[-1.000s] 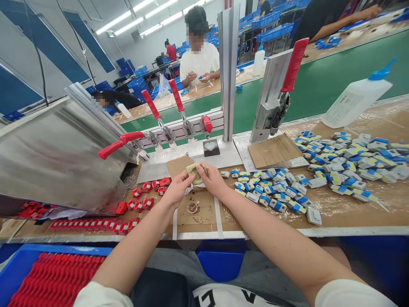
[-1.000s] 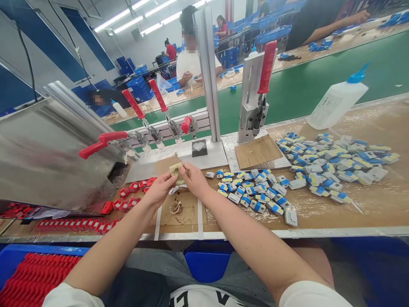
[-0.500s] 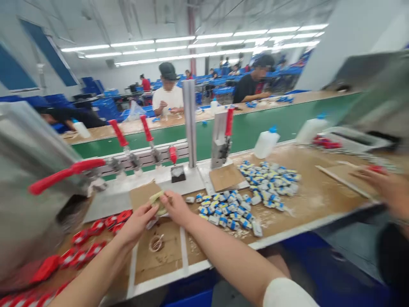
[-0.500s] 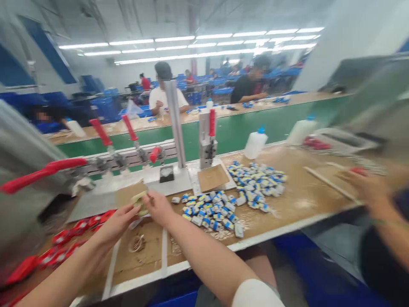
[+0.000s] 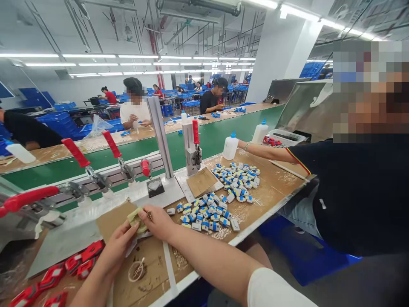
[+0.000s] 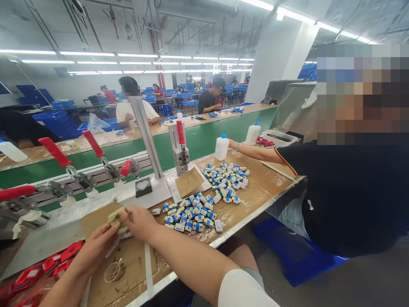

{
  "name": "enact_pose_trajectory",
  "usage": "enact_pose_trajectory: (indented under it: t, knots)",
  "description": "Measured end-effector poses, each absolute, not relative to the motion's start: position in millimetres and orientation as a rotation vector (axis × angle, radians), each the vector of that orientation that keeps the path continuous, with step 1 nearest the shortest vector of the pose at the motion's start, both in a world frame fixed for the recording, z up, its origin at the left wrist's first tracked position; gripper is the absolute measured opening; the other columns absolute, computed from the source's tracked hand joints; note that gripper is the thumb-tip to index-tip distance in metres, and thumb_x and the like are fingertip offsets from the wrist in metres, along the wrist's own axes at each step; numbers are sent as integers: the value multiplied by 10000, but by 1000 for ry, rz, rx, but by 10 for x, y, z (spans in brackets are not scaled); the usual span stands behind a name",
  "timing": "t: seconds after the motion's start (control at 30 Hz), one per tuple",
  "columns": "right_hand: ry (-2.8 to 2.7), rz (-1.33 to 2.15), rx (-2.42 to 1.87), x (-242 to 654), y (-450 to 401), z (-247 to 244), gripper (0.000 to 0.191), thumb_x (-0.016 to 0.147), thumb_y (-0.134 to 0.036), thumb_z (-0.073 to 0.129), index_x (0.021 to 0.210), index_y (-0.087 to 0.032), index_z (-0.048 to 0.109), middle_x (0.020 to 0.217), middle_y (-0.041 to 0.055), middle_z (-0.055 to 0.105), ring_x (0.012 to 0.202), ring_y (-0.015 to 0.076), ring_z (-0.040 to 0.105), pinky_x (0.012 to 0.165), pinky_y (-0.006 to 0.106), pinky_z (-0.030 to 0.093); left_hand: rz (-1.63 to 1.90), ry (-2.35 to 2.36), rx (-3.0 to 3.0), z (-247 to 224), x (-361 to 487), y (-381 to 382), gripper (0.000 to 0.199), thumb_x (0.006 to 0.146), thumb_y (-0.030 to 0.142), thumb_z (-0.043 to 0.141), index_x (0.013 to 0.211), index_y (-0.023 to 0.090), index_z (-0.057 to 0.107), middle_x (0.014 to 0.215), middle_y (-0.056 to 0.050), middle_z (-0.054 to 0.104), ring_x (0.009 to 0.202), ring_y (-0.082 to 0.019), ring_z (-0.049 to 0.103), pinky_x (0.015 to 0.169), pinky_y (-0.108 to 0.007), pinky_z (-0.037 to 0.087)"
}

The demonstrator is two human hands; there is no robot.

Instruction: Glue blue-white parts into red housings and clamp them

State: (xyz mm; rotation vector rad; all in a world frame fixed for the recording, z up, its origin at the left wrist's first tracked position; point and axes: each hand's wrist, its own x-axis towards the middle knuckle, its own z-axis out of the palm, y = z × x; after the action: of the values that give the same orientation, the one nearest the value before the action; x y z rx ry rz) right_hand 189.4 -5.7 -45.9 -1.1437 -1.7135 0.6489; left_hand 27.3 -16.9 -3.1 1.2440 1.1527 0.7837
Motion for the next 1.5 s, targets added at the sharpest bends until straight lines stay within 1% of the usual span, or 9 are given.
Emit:
enact_pose_trajectory:
  t: [0.2, 0.33, 0.43, 0.63, 1.0, 1.13, 1.27, 1.4, 1.5]
  knots:
    - [-1728, 644, -1131, 1878, -46, -498, 375, 1091, -472, 432, 799, -238, 425, 739, -29, 454, 712, 155, 433, 670, 283, 314, 783, 1057, 1207, -110, 201, -164, 628, 692, 605, 906, 1129, 176, 767, 1018, -104, 786, 995, -281, 719, 809, -330, 561]
    - [-1752, 706, -1052, 1880, -54, -514, 426, 1083, -557, 357, 796, -248, 418, 742, -16, 471, 725, 170, 463, 689, 290, 351, 837, 995, 1137, -201, 169, -175, 533, 698, 565, 913, 1017, 162, 768, 939, -77, 762, 880, -218, 679, 784, -304, 523]
    - [-1717, 770, -1041, 1888, -56, -540, 477, 1070, -620, 340, 787, -247, 434, 735, -9, 503, 727, 172, 483, 686, 294, 371, 841, 971, 1091, -286, 178, -179, 482, 694, 533, 923, 932, 150, 755, 808, -40, 709, 740, -162, 608, 696, -275, 457]
    - [-1622, 846, -1097, 1883, -24, -566, 507, 1049, -645, 400, 747, -241, 444, 671, -17, 501, 651, 158, 470, 635, 299, 360, 828, 950, 1060, -368, 171, -99, 524, 720, 578, 900, 935, 132, 731, 810, -26, 666, 666, -97, 499, 612, -236, 355]
    - [-1420, 1113, -1128, 1816, -68, -613, 552, 979, -772, 501, 785, -256, 465, 568, -52, 483, 427, 140, 520, 402, 279, 417, 820, 969, 1062, -338, 185, -85, 471, 777, 544, 853, 951, 126, 726, 881, -80, 713, 749, -151, 606, 619, -257, 412]
    - [-1418, 1104, -1126, 1809, -74, -611, 523, 985, -752, 516, 816, -258, 486, 544, -55, 512, 423, 150, 536, 421, 284, 431, 832, 919, 1009, -335, 190, -82, 463, 794, 523, 857, 975, 120, 718, 883, -88, 720, 763, -160, 638, 616, -252, 431]
    - [-1428, 1048, -1160, 1815, -54, -624, 513, 996, -731, 507, 801, -256, 491, 515, -65, 475, 429, 141, 480, 454, 285, 393, 805, 823, 903, -304, 179, -112, 434, 868, 490, 818, 1106, 142, 715, 1023, -118, 743, 872, -199, 703, 700, -279, 548]
    - [-1458, 948, -1190, 1829, -9, -654, 506, 1000, -700, 508, 785, -242, 506, 602, -43, 489, 556, 148, 478, 539, 284, 387, 779, 761, 791, -292, 167, -112, 443, 929, 512, 751, 1183, 152, 712, 1117, -146, 748, 938, -222, 723, 744, -304, 606]
    - [-1543, 806, -1202, 1837, -14, -632, 469, 1026, -647, 489, 825, -227, 541, 700, -13, 552, 664, 166, 506, 624, 293, 400, 773, 744, 645, -284, 181, -101, 514, 998, 602, 608, 1194, 137, 707, 1107, -155, 749, 909, -214, 727, 777, -317, 617]
